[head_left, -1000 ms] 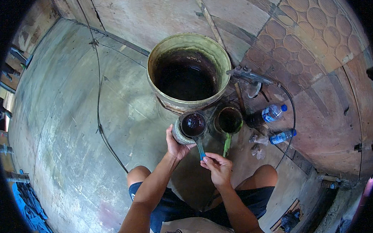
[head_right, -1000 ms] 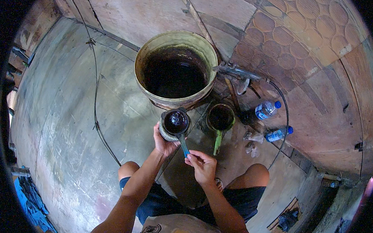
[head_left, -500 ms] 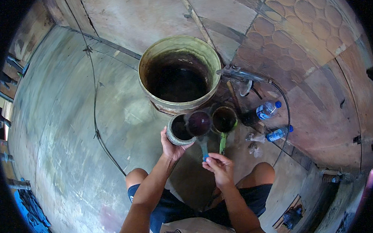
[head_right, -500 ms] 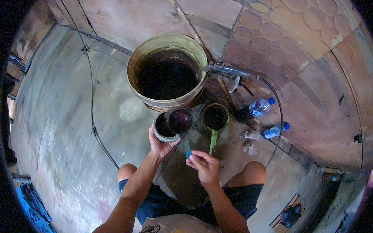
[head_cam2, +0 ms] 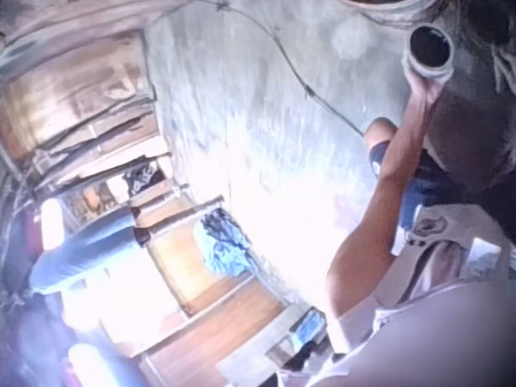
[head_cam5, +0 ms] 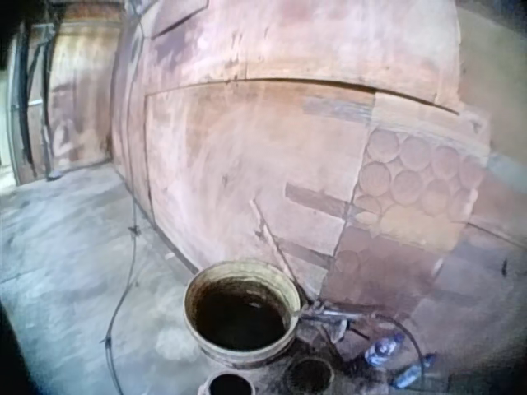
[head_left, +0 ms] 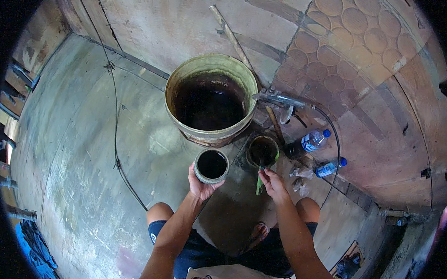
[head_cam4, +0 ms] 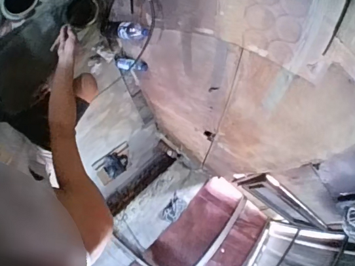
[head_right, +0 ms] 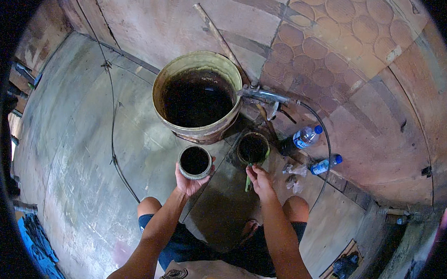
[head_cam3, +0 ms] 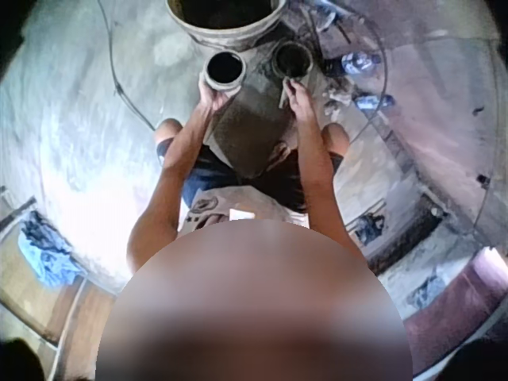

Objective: The person pours dark liquid from a bucket into a spray gun container, then sprays a pair of light blue jeans hanging on a rack. The person refills the spray gun, adds water from a bottle into the bucket, and stirs the mixture with a stick.

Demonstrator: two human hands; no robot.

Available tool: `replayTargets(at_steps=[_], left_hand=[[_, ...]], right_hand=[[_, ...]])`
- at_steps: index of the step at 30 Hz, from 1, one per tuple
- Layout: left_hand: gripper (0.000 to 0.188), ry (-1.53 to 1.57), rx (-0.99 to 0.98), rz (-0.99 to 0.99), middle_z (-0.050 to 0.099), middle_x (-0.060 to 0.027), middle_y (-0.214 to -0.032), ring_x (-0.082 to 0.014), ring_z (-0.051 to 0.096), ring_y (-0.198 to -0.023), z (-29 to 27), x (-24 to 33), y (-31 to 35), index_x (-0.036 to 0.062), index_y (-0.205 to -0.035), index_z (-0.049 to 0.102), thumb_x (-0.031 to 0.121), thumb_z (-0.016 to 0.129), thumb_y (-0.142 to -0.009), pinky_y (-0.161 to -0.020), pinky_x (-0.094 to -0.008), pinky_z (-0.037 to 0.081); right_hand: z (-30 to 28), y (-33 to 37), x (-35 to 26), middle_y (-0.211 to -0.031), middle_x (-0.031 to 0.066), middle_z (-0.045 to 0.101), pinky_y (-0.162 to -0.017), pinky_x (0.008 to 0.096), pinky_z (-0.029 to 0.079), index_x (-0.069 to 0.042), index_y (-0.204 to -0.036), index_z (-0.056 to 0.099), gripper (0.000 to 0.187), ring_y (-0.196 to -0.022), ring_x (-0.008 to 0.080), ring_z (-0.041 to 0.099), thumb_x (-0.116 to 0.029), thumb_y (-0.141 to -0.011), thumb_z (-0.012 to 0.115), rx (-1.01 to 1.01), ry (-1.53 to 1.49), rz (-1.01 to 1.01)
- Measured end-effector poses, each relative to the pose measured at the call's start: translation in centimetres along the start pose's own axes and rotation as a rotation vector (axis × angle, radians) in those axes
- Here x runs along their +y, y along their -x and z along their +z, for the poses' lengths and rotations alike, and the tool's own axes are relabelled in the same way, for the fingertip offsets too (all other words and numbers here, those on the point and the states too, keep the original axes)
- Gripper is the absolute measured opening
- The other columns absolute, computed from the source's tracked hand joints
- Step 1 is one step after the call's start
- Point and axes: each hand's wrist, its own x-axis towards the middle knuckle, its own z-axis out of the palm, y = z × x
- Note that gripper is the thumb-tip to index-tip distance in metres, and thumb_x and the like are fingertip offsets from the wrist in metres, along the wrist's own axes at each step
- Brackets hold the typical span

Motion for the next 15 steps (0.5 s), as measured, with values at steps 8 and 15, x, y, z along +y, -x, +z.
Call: replayTargets(at_steps=[8,15], left_hand=[[0.081,0.037,0.019,0.047,0.045,-0.0285,-0.155,-0.0422,0.057,-0.131,3.9,-0.8,4.4,0.0126,-0.153,0.045,0.07,0.037,-0.096,-0.083,-0.0483,0.063],[0.077,0.065,0.149,0.233,0.056,-0.0134,-0.149,-0.0343,0.055,-0.133,9.2,-3.4,8.7,0.0155,-0.145,0.057,0.071,0.046,-0.093,-0.11,-0.0578,0.045]], right_hand=[[11.6,12.6,-15.2,-0.109,0.0116,0.069,-0.075,0.0405,0.051,-0.009,-0.121,0.069,0.034,-0.087,0.0309,0.065,-0.01,-0.087,0.073,-0.024,1.271,-1.48],[22.5,8.9,-24.2,-0.13,0.0246,0.061,-0.101,0.0525,0.048,-0.002,-0.137,0.057,0.06,-0.119,0.0452,0.06,-0.019,-0.084,0.079,-0.38,2.212,-1.279]])
